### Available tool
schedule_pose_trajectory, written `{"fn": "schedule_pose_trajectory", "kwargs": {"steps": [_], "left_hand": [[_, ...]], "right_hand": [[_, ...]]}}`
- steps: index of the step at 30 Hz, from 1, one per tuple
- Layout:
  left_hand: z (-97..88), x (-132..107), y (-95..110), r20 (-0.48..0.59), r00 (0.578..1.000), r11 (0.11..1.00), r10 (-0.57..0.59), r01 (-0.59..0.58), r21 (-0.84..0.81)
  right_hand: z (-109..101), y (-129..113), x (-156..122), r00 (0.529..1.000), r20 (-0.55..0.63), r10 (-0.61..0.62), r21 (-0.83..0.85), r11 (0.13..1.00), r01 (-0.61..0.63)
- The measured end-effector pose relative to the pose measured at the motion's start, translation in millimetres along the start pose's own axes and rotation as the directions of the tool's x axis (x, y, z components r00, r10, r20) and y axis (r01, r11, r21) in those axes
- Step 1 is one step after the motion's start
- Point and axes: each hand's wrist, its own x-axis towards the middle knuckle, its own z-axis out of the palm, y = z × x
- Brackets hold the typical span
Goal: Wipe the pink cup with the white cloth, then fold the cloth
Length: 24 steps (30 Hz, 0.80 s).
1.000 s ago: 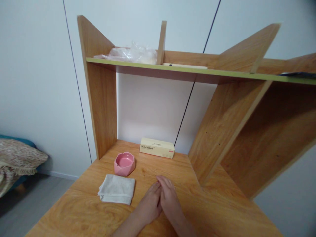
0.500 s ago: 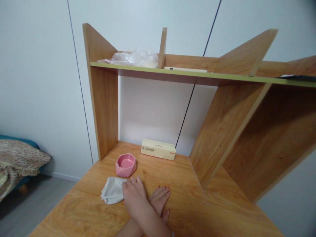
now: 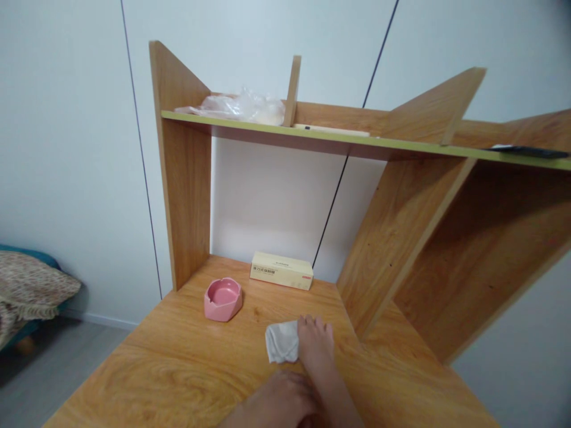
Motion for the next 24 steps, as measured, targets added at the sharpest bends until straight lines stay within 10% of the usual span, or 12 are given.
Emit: {"fn": "schedule_pose_trajectory", "kwargs": {"steps": [4, 7, 9, 13, 16, 24], "left_hand": [[-32.4, 3.0, 16.1, -0.128, 0.988, 0.996, -0.084, 0.088, 0.024], [-70.1, -2.8, 12.5, -0.365, 0.892, 0.956, -0.268, 0.293, 0.016], [-95.7, -12.8, -1.0, -0.508, 0.756, 0.879, -0.412, 0.478, -0.002], [-132.0, -44.9, -43.0, -0.674, 0.343, 0.536, -0.654, 0.839, -0.093], [-143.0, -67.9, -70.1, -0.637, 0.162, 0.381, -0.753, 0.898, -0.221], [-138.1, -77.0, -93.1, -0.476, 0.157, 0.350, -0.866, 0.869, -0.350]], "right_hand": [[10.4, 8.1, -7.8, 0.991, -0.113, 0.079, 0.082, 0.994, -0.070], [15.8, 4.5, -9.4, 0.990, -0.139, 0.002, 0.234, 0.972, 0.031], [15.8, 2.7, -10.0, 0.991, -0.120, -0.066, 0.320, 0.942, 0.101], [7.3, 3.5, -14.1, 0.976, -0.077, -0.205, 0.423, 0.880, 0.218], [2.8, 6.1, -19.1, 0.969, -0.050, -0.241, 0.436, 0.868, 0.238], [22.5, 18.3, -12.1, 0.988, -0.019, -0.154, 0.441, 0.886, 0.147]]}}
